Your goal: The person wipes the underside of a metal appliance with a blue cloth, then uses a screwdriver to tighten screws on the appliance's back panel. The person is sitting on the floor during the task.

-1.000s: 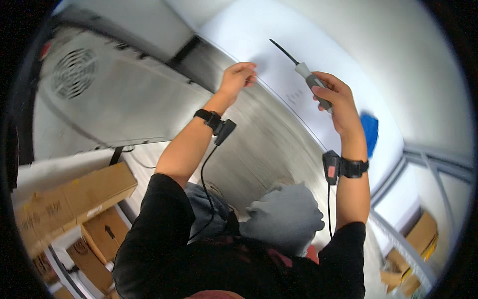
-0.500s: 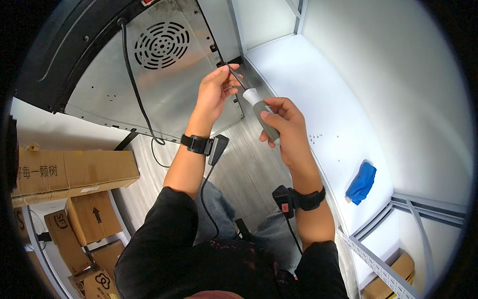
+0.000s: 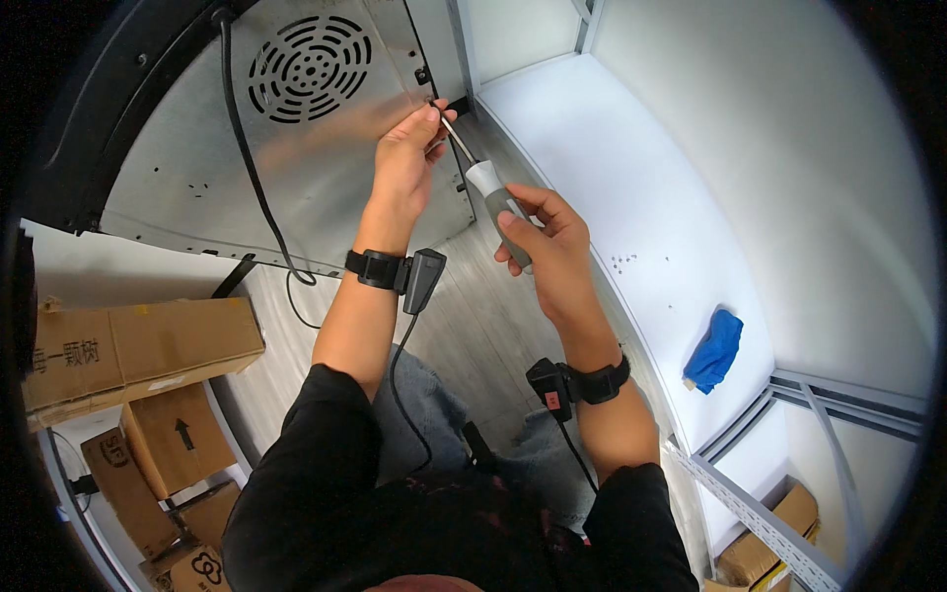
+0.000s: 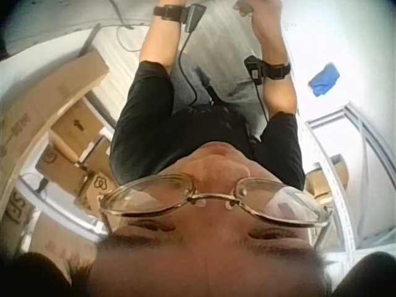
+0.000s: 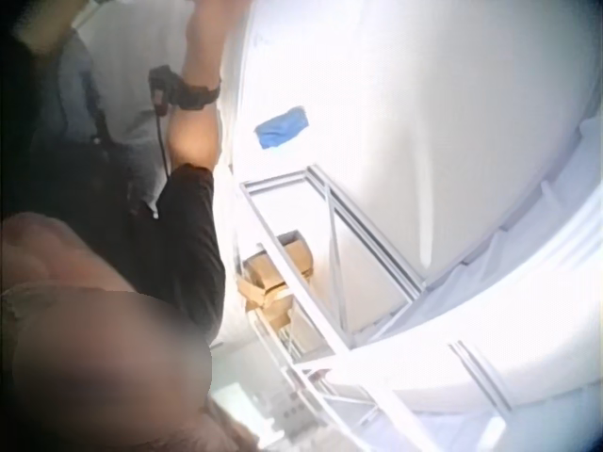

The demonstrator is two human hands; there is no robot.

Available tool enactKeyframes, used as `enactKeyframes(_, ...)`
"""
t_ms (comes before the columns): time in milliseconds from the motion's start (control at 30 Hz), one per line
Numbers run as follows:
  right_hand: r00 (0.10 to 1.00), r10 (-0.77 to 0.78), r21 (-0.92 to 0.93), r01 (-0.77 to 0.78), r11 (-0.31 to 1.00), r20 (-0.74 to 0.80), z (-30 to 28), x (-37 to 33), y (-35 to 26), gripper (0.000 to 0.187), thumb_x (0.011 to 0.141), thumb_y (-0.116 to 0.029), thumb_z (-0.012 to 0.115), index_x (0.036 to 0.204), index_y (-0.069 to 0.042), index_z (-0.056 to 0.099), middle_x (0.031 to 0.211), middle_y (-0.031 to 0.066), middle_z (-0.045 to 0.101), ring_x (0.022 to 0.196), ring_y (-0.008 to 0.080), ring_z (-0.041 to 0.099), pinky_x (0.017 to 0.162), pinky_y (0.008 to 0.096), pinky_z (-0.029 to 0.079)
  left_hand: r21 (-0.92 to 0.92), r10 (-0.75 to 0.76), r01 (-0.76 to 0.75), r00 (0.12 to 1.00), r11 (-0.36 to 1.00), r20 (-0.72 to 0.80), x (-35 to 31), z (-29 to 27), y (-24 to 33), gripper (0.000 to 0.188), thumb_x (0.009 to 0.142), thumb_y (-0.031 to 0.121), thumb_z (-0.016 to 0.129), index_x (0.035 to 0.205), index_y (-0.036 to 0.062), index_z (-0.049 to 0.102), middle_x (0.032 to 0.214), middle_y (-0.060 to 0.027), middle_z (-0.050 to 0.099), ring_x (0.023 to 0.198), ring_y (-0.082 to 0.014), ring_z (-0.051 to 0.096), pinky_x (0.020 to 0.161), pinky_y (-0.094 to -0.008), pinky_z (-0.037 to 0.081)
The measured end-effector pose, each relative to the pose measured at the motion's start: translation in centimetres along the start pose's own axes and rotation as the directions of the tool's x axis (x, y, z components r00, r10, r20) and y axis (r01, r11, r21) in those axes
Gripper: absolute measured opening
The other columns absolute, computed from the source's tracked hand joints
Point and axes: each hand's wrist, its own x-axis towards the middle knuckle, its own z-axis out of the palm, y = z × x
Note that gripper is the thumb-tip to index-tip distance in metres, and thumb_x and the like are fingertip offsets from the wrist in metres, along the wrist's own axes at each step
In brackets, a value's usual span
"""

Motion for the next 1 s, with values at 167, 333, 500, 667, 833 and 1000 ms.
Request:
enactKeyframes(167, 1.000, 0.017, -0.003, -0.017, 1.000, -0.010, -0.15, -0.17, 0.07, 0.033, 0.084, -0.009, 0.065, 0.114, 0.002, 0.057, 0.098, 0.0108, 0.059, 0.061, 0.0141, 0.061, 0.046, 0.0237, 0.042, 0.008, 0.008, -0.008, 1.000, 1.000, -0.011, -0.16, 0.37, -0.03, 0.018, 0.092, 0.020, 0.058, 0.106, 0.0125, 0.067, 0.098, 0.0021, 0.069, 0.086, -0.0055, 0.054, 0.079, -0.0243, 0.035)
enactKeyframes(333, 1.000, 0.024, 0.005, -0.024, 1.000, -0.004, -0.25, -0.06, 0.14, 0.032, 0.084, -0.008, 0.064, 0.114, 0.001, 0.058, 0.101, 0.0115, 0.059, 0.061, 0.0142, 0.061, 0.046, 0.0239, 0.042, -0.031, 0.024, -0.025, 1.000, 0.999, -0.010, -0.13, 0.12, -0.44, 0.019, 0.092, 0.020, 0.058, 0.107, 0.0134, 0.067, 0.100, 0.0025, 0.068, 0.084, -0.0053, 0.052, 0.079, -0.0248, 0.035)
enactKeyframes(500, 0.999, 0.040, 0.033, -0.040, 0.999, 0.002, -0.54, 0.05, 0.41, 0.031, 0.085, -0.008, 0.063, 0.115, 0.000, 0.058, 0.100, 0.0107, 0.059, 0.062, 0.0145, 0.060, 0.048, 0.0244, 0.042, -0.042, 0.024, -0.025, 1.000, 0.999, -0.019, -0.23, 0.34, -0.41, 0.019, 0.092, 0.021, 0.059, 0.107, 0.0134, 0.067, 0.101, 0.0026, 0.068, 0.083, -0.0054, 0.051, 0.079, -0.0244, 0.035)
enactKeyframes(667, 0.999, 0.049, 0.058, -0.050, 0.997, 0.012, -0.63, 0.08, 0.60, 0.032, 0.085, -0.009, 0.063, 0.115, 0.000, 0.058, 0.098, 0.0098, 0.059, 0.062, 0.0149, 0.060, 0.049, 0.0247, 0.042, -0.048, 0.041, -0.042, 0.999, 0.998, -0.017, -0.07, 0.26, -0.64, 0.019, 0.092, 0.020, 0.059, 0.108, 0.0130, 0.067, 0.101, 0.0027, 0.068, 0.083, -0.0053, 0.051, 0.078, -0.0243, 0.035)
enactKeyframes(833, 0.998, 0.051, 0.078, -0.052, 0.996, 0.024, -0.83, 0.17, 0.58, 0.032, 0.086, -0.011, 0.063, 0.116, 0.001, 0.057, 0.095, 0.0093, 0.059, 0.063, 0.0151, 0.060, 0.049, 0.0247, 0.042, -0.049, 0.042, -0.043, 0.998, 0.998, -0.037, -0.27, 0.43, -0.49, 0.019, 0.091, 0.020, 0.060, 0.107, 0.0128, 0.067, 0.099, 0.0027, 0.068, 0.081, -0.0053, 0.051, 0.078, -0.0245, 0.036)
enactKeyframes(1000, 0.998, 0.054, 0.087, -0.057, 0.995, 0.032, -0.89, 0.18, 0.67, 0.034, 0.087, -0.012, 0.062, 0.117, 0.002, 0.057, 0.096, 0.0099, 0.059, 0.063, 0.0152, 0.060, 0.050, 0.0247, 0.042, -0.047, 0.059, -0.060, 0.998, 0.997, -0.023, 0.08, 0.18, -0.78, 0.019, 0.091, 0.021, 0.061, 0.107, 0.0124, 0.067, 0.098, 0.0025, 0.068, 0.081, -0.0054, 0.052, 0.078, -0.0244, 0.036)
